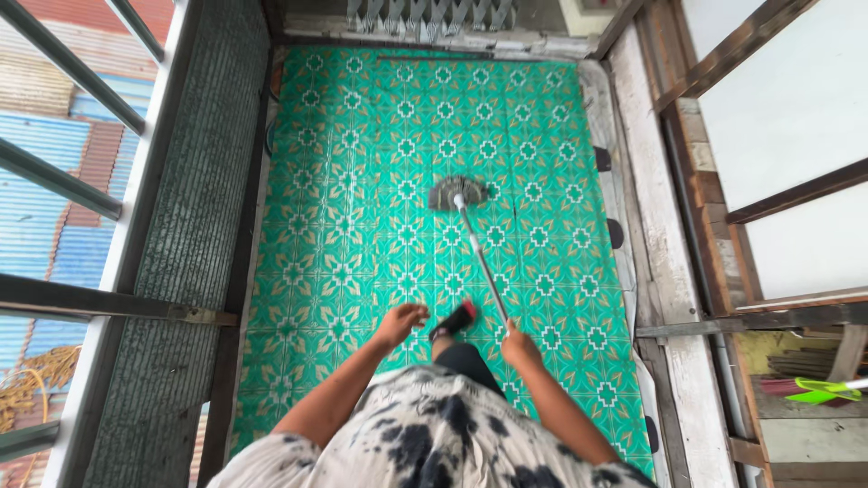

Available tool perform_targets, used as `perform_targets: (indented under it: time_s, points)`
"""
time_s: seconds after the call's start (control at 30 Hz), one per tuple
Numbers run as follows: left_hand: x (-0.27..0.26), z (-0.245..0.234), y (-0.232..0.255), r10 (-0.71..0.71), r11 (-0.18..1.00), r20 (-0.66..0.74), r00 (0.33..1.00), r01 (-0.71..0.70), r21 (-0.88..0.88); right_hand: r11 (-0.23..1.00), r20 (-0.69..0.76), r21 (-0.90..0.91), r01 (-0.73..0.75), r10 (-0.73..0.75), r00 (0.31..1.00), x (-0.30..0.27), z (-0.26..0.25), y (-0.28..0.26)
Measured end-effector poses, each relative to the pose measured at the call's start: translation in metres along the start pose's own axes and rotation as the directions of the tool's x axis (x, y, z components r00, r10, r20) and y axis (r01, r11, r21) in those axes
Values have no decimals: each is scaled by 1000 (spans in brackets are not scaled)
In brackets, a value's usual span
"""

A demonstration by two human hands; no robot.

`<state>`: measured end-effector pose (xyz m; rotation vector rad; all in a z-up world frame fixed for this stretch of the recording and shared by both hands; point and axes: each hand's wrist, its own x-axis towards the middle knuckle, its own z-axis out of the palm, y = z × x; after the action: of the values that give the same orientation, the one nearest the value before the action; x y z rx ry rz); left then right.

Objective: The person mops a patterned floor using a mop, moving it back and forth across the surface.

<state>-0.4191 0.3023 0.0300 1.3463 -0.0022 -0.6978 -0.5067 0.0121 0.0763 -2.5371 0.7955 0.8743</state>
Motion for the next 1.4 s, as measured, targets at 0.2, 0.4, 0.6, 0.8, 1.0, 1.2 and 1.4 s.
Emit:
perform_targets:
  time_s: [0.2, 0.4, 0.6, 0.8, 1.0, 1.2, 1.4]
  points:
    - [-65, 6, -18, -11, 988, 26, 1000, 7, 156, 998, -30, 52, -26, 27, 999, -60, 35, 20]
    - [-99, 41, -44, -61, 953, 121, 991, 21, 302, 998, -44, 67, -10, 13, 999, -111, 65, 69]
    - [-146, 99, -83, -119, 888, 232, 965, -1, 460, 989, -27, 145, -36, 41, 999, -193, 120, 143]
    - [-238, 141, -151, -230, 806, 425, 875, -73, 587, 968, -68, 246, -46, 64, 996, -313, 215, 222]
    - [-311, 183, -189, -288, 831, 490, 823, -39, 554, 934, -20, 324, -151, 166, 986, -438, 278, 276]
    - [-318, 201, -200, -234, 789, 524, 819, -155, 595, 921, -2, 348, -177, 189, 982, -465, 294, 298]
    - [-281, 183, -167, -164, 800, 498, 852, -180, 572, 881, 112, 407, -241, 214, 970, -413, 270, 281]
